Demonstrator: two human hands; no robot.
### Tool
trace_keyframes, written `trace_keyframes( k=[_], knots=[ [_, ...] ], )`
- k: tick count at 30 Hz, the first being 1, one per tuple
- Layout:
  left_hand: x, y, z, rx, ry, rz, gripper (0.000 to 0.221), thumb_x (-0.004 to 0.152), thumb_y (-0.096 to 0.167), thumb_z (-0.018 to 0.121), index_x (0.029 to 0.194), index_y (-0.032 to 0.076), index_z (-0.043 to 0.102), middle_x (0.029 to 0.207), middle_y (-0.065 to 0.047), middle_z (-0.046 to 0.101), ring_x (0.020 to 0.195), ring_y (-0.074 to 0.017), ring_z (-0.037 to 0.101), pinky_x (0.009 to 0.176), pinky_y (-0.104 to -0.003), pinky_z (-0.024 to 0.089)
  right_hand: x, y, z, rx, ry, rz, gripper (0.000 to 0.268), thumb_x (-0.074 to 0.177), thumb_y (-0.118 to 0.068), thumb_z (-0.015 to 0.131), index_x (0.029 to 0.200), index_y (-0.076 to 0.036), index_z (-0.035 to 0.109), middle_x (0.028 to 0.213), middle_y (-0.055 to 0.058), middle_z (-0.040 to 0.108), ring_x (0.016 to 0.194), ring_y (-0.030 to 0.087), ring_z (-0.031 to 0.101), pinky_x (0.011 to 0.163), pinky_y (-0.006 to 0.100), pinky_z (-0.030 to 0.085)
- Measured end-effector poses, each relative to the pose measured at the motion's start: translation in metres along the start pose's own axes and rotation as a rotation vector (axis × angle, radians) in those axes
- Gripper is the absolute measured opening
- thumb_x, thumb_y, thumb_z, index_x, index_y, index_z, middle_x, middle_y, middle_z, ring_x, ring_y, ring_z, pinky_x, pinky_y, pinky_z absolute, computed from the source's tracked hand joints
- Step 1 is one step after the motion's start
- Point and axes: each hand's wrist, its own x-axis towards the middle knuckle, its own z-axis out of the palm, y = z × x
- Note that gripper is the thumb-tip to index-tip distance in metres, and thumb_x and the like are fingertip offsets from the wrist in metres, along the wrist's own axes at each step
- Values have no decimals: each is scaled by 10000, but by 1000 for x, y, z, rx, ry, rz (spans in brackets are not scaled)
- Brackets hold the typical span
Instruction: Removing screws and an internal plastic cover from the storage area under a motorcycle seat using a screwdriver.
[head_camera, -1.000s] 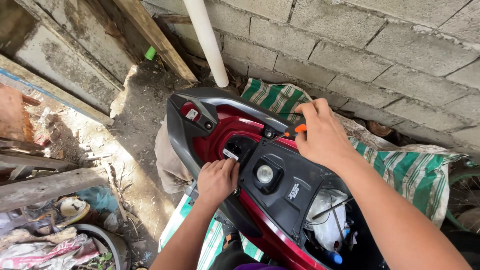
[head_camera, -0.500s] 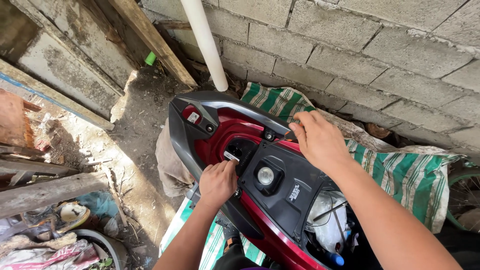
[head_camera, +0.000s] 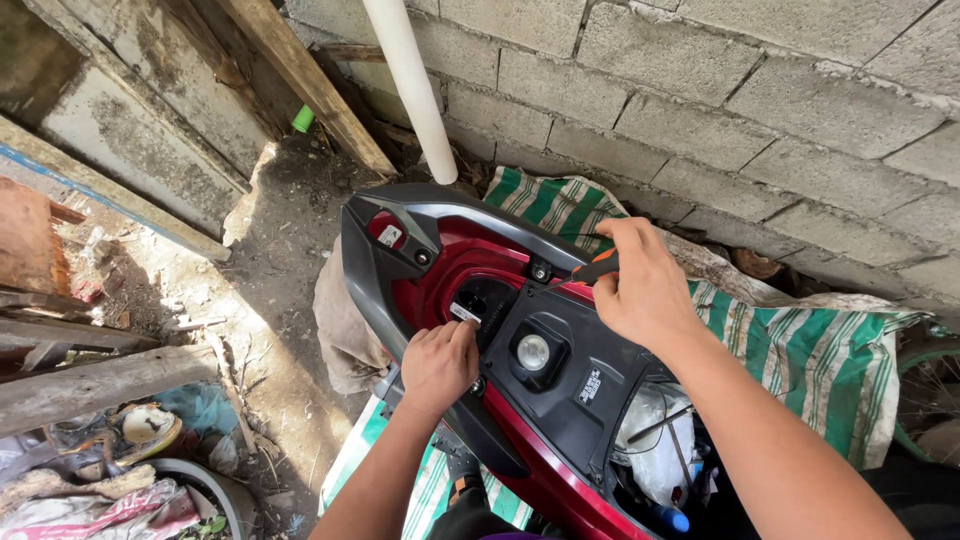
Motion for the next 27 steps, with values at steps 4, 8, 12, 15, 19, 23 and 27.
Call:
trace_keyframes(
  k=[4, 8, 12, 15, 19, 23, 27],
  knots=[
    [3, 2, -7, -12, 3, -2, 142, 934, 187, 676, 1052, 243, 732, 719, 60, 618, 676, -174, 733, 639, -313, 523, 1, 16, 16, -104, 5, 61, 368, 1102, -413, 630, 1324, -130, 709, 1133, 154, 738, 964, 473, 797, 769, 589, 656],
    [0, 2, -3, 2, -8, 11, 147, 926, 200, 677, 1050, 254, 736, 714, 67, 618, 675, -158, 728, 633, -304, 518, -1, 14, 8, -51, 28, 3, 374, 1001, -98, 643, 1371, -65, 682, 1197, 169, 678, 888, 439, 806, 700, 507, 680],
    [3, 3, -10, -18, 50, 34, 131, 916, 170, 679, 1015, 234, 738, 692, 50, 608, 650, -164, 711, 624, -301, 503, -3, 7, 3, -66, -7, 45, 431, 1074, -343, 669, 1397, -57, 669, 1196, 193, 692, 954, 463, 808, 722, 556, 677],
    [1, 0, -9, -52, 66, 42, 153, 921, 157, 678, 1035, 232, 745, 691, 43, 615, 649, -168, 713, 630, -297, 511, 2, 26, 14, -76, -8, 58, 324, 1155, -280, 582, 1361, -56, 693, 1106, 166, 737, 929, 435, 816, 692, 520, 681],
    [1, 1, -8, -69, 86, 35, 147, 925, 150, 671, 1020, 227, 751, 687, 39, 611, 647, -168, 705, 631, -295, 511, 0, 5, -5, 7, -37, 58, 432, 980, -66, 668, 1410, -34, 645, 1264, 209, 661, 944, 452, 801, 712, 507, 697],
    [-2, 1, -8, -97, 90, 28, 159, 924, 134, 675, 1030, 217, 761, 696, 31, 630, 653, -174, 708, 639, -299, 517, 1, 13, 2, -55, -80, 82, 325, 1087, -228, 624, 1360, -64, 692, 1208, 183, 703, 960, 448, 808, 716, 528, 683],
    [-1, 1, -8, -105, 91, 27, 157, 925, 136, 678, 1030, 217, 761, 700, 28, 636, 656, -182, 711, 644, -309, 524, 4, 14, 1, -28, -66, 32, 334, 1028, -138, 702, 1354, -65, 705, 1197, 178, 729, 1042, 450, 797, 781, 502, 683]
  ],
)
